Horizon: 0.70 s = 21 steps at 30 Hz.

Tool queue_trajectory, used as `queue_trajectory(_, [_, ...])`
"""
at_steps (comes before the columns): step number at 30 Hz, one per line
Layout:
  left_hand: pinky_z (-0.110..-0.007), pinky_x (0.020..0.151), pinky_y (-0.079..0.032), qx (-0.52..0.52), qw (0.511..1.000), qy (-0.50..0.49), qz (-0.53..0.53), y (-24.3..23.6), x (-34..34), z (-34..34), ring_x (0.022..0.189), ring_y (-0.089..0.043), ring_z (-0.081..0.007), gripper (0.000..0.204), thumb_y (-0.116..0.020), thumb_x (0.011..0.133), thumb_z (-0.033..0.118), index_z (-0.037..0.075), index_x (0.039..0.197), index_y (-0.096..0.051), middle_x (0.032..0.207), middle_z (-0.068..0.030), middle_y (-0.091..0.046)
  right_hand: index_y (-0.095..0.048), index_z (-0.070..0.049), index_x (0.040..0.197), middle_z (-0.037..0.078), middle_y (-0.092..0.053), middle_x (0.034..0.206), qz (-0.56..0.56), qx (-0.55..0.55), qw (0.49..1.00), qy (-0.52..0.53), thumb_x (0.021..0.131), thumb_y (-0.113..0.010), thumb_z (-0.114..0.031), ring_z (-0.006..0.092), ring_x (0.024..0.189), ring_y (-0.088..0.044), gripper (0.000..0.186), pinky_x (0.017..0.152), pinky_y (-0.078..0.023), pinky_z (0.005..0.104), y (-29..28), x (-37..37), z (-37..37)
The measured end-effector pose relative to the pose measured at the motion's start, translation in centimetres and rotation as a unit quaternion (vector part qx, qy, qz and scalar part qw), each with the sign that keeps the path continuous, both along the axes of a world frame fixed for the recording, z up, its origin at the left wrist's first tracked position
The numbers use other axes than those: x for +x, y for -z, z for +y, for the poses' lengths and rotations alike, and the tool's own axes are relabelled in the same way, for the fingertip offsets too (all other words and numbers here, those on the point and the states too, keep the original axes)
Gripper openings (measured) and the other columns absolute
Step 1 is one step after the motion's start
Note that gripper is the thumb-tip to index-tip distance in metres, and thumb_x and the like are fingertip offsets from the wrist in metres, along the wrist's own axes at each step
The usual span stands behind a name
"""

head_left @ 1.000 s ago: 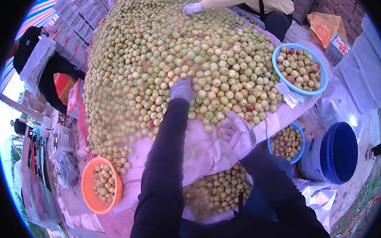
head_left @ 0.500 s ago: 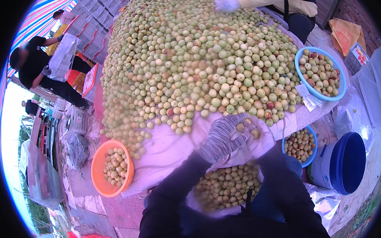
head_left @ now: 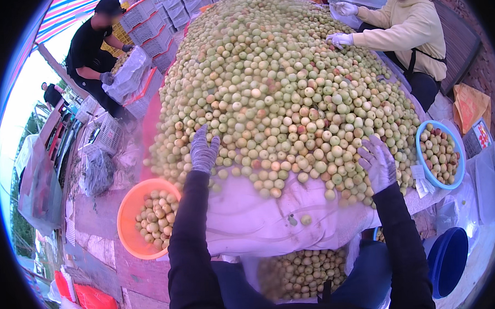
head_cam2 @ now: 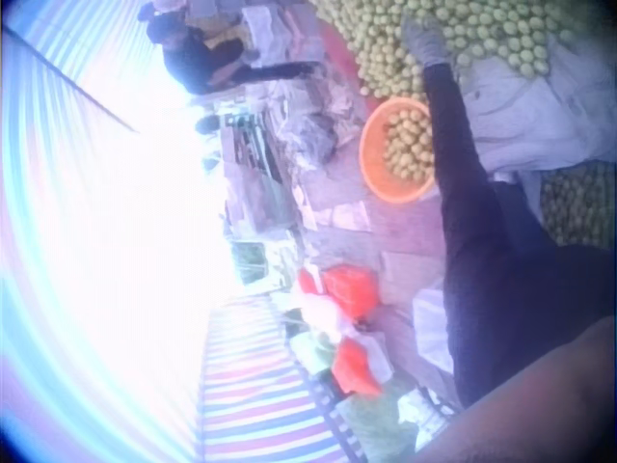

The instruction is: The person sits at a table covered with a large pile of small green fruits. They repeatedly pick up handfuls of fruit from the pile and place them into a white sack positioned between their legs. The person also occasionally places fruit into an orange bowl on the table.

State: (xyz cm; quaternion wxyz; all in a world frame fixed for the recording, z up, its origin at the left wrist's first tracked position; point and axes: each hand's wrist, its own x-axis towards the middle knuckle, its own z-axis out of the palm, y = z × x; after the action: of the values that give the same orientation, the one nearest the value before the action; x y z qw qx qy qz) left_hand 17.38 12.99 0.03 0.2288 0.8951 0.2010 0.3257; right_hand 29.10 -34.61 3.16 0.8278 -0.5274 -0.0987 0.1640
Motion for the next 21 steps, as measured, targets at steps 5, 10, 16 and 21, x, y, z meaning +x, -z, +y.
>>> queue_trajectory(5, [-0.039,0.102,-0.032,0.006,0.996,-0.045,0.079,-1.9,7.0,6.6,0.121,-0.040,-0.0334,0.064,-0.063,0.078,0.035,0.001,0.128,-0.040,0.127,-0.0217,-0.044,-0.042,-0.002,0.127,0.018,-0.044,0.128,-0.455,-0.488,0.743,0.049,0.077,-0.065,-0.029,0.0310,0.120,-0.041,0.061,0.102,-0.032,0.0369,0.3,9.2,16.7])
queue_trajectory(10, [-0.037,0.097,-0.038,-0.055,0.989,-0.040,0.130,-2.4,13.1,9.5,0.115,-0.048,-0.0317,0.062,-0.061,0.081,0.040,0.010,0.131,-0.039,0.125,-0.0208,-0.047,-0.042,-0.004,0.127,0.019,-0.041,0.131,-0.540,-0.503,0.673,0.043,0.075,-0.063,-0.042,0.0302,0.123,-0.038,0.068,0.102,-0.032,0.0376,0.9,16.8,23.9])
queue_trajectory(16, [-0.040,0.088,-0.042,0.012,0.962,-0.036,0.272,-3.7,18.0,10.4,0.101,-0.056,-0.0326,0.066,-0.047,0.082,0.058,0.001,0.113,-0.055,0.106,-0.0224,-0.059,-0.047,-0.008,0.124,0.020,-0.038,0.133,-0.542,-0.493,0.677,0.063,0.080,-0.057,-0.046,0.0300,0.125,-0.036,0.059,0.103,-0.031,0.0372,1.3,21.9,30.3])
queue_trajectory(21, [-0.037,0.090,-0.042,0.091,0.944,0.150,0.279,-3.9,18.1,6.8,0.105,-0.054,-0.0274,0.065,-0.050,0.080,0.059,0.006,0.118,-0.054,0.112,-0.0187,-0.057,-0.048,-0.014,0.126,0.013,-0.036,0.138,-0.525,-0.541,0.653,-0.072,0.078,-0.050,-0.060,0.0272,0.126,-0.035,0.067,0.103,-0.030,0.0370,0.5,22.9,31.7])
